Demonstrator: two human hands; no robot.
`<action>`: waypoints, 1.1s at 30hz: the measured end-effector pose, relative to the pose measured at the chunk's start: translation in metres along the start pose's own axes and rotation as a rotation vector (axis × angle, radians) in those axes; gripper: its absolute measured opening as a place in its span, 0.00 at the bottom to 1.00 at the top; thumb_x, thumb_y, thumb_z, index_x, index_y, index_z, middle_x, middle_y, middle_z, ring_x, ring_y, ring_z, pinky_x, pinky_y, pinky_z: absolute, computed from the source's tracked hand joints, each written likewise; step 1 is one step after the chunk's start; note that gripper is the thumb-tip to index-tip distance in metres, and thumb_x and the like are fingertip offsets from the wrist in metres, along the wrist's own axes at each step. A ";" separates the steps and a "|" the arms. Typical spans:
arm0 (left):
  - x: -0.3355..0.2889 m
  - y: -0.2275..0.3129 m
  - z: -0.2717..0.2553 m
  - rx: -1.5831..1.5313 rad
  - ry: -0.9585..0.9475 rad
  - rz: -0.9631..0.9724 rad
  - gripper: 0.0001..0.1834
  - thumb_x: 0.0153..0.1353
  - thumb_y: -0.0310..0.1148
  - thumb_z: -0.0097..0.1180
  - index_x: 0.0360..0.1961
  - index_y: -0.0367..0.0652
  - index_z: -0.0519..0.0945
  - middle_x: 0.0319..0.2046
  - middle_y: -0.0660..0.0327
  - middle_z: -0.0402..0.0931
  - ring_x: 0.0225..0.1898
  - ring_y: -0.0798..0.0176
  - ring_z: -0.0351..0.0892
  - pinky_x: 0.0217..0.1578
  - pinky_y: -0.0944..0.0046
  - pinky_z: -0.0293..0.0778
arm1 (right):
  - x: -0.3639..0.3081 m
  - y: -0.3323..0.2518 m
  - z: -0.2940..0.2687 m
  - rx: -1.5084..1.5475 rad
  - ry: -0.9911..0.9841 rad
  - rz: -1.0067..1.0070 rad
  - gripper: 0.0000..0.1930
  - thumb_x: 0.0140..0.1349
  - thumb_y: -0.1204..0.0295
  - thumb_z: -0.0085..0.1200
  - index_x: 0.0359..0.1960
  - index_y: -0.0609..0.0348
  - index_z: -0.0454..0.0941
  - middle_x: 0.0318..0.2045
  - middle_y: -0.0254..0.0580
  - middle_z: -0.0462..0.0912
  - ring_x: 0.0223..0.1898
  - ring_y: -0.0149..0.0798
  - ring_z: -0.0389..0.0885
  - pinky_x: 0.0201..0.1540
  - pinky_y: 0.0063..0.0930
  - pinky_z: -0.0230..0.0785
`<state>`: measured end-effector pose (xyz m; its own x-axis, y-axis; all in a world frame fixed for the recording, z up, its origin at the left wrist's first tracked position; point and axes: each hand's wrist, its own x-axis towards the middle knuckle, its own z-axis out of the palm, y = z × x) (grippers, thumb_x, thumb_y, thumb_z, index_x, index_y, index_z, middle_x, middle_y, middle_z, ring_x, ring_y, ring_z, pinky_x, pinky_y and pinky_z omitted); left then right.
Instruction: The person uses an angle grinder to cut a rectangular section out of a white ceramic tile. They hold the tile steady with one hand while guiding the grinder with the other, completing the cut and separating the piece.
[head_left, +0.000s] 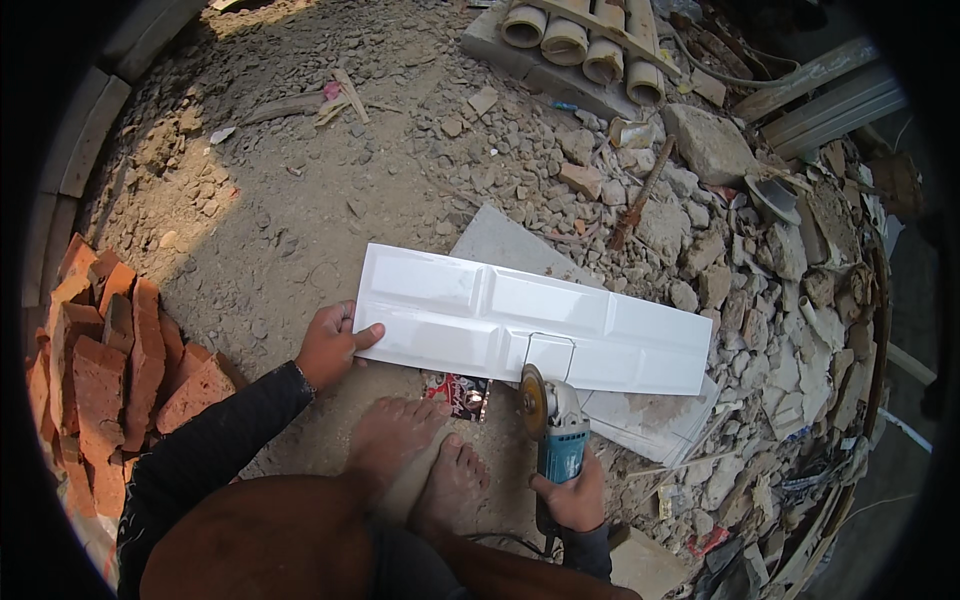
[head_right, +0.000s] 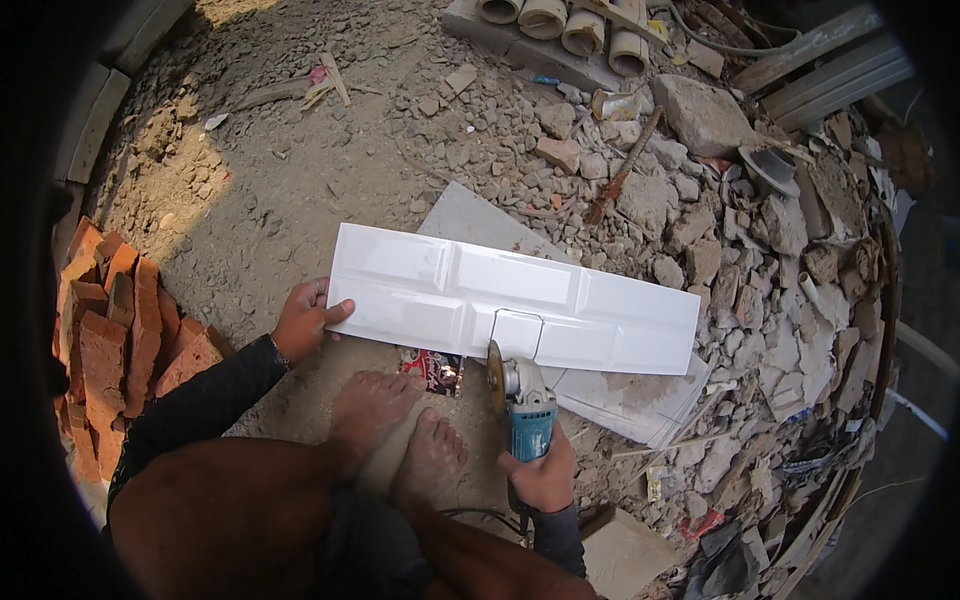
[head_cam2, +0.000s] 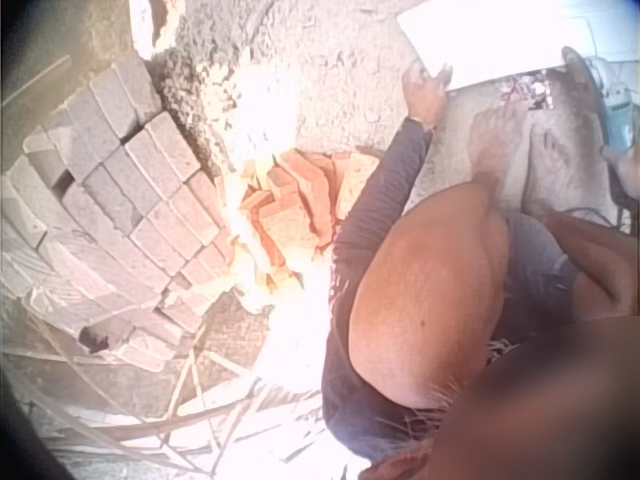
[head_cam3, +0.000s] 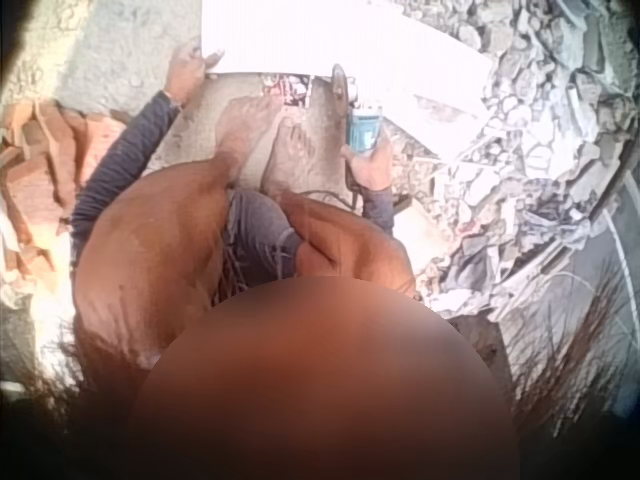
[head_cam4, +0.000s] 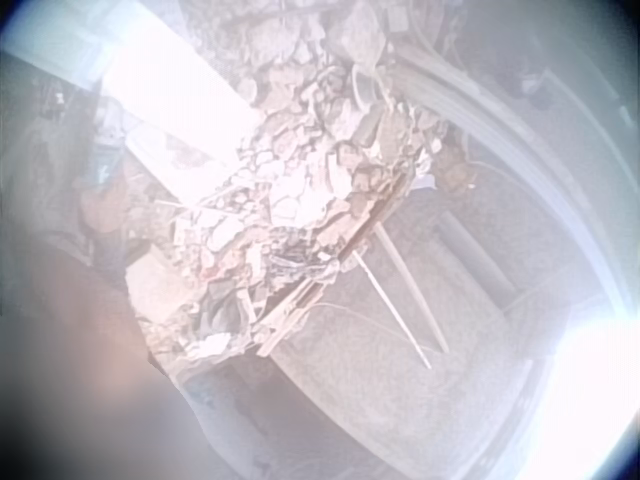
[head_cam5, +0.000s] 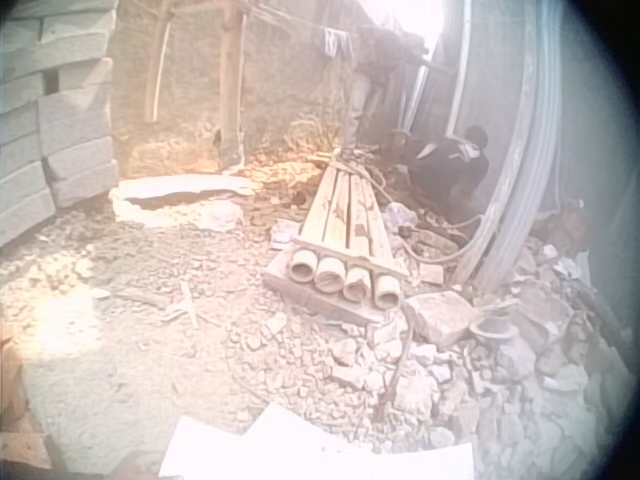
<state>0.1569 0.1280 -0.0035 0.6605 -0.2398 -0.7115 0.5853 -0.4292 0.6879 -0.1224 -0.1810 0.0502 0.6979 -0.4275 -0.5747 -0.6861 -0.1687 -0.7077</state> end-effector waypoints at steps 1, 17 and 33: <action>0.000 0.000 0.000 0.001 0.000 0.004 0.23 0.74 0.37 0.70 0.61 0.33 0.79 0.42 0.60 0.90 0.36 0.69 0.87 0.32 0.67 0.83 | -0.001 0.000 0.000 -0.011 0.000 0.002 0.31 0.47 0.78 0.74 0.56 0.68 0.80 0.43 0.45 0.90 0.43 0.38 0.87 0.53 0.36 0.80; -0.001 0.002 0.000 0.035 0.013 0.008 0.22 0.74 0.37 0.70 0.59 0.31 0.80 0.43 0.58 0.89 0.37 0.69 0.87 0.30 0.67 0.83 | -0.005 0.000 -0.004 -0.010 -0.008 -0.022 0.29 0.47 0.77 0.74 0.55 0.66 0.81 0.42 0.43 0.89 0.42 0.37 0.86 0.52 0.35 0.79; -0.005 0.007 -0.003 0.037 0.011 0.004 0.20 0.73 0.36 0.70 0.56 0.32 0.81 0.38 0.61 0.88 0.32 0.70 0.85 0.28 0.68 0.81 | -0.004 0.008 0.003 0.042 0.012 -0.003 0.29 0.48 0.72 0.74 0.55 0.65 0.82 0.40 0.50 0.91 0.40 0.44 0.90 0.51 0.39 0.82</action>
<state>0.1595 0.1283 0.0052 0.6678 -0.2322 -0.7072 0.5649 -0.4606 0.6846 -0.1297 -0.1778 0.0454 0.6974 -0.4377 -0.5675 -0.6743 -0.1324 -0.7265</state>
